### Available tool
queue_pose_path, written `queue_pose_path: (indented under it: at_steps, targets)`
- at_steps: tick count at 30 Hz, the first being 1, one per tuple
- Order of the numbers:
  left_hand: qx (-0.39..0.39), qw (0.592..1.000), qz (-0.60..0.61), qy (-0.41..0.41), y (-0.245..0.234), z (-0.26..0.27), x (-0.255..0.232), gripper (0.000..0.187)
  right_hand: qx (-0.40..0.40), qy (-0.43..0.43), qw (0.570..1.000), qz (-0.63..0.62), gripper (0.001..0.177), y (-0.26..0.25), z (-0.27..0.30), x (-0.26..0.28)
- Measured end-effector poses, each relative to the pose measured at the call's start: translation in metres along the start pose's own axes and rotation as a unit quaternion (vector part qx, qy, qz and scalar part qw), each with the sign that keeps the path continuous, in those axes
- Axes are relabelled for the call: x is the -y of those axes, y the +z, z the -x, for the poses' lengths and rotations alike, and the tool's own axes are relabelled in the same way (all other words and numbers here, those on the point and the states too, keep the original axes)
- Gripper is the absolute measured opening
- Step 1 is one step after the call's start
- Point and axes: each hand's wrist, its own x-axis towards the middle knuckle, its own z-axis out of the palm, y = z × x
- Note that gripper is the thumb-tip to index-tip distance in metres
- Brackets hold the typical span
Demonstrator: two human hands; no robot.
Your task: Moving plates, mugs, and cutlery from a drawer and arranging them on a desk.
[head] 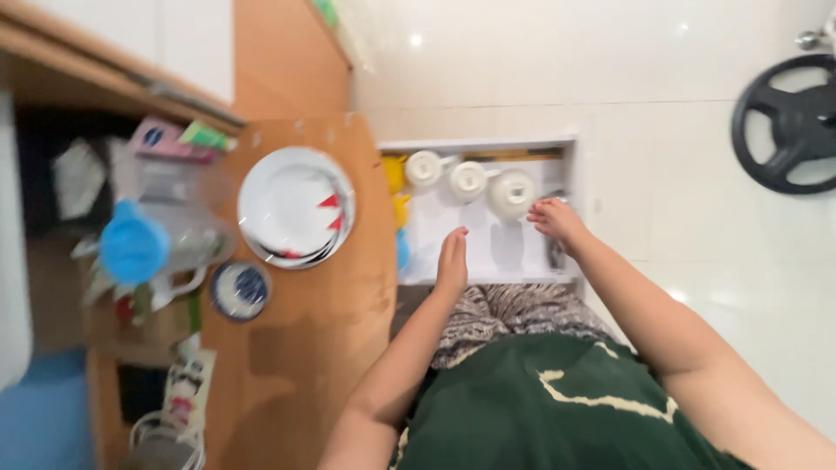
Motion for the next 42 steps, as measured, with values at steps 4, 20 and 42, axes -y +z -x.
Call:
queue_pose_path:
  at_steps: [4,20,42]
  targets:
    - [0.013,0.976,0.069,-0.207,0.064,-0.064,0.089,0.073,0.015,-0.092,0.981,0.171,0.03,-0.045,-0.065,-0.036]
    - [-0.115,0.85,0.328,-0.397,0.114,-0.107,0.053,0.087,0.054,-0.146,0.908,0.388,0.074,-0.008,-0.117,-0.008]
    - [-0.082,0.759,0.459,-0.455,0.077,-0.066,0.022,0.109,0.094,-0.297,0.893,0.326,0.039,0.054,0.006,-0.009]
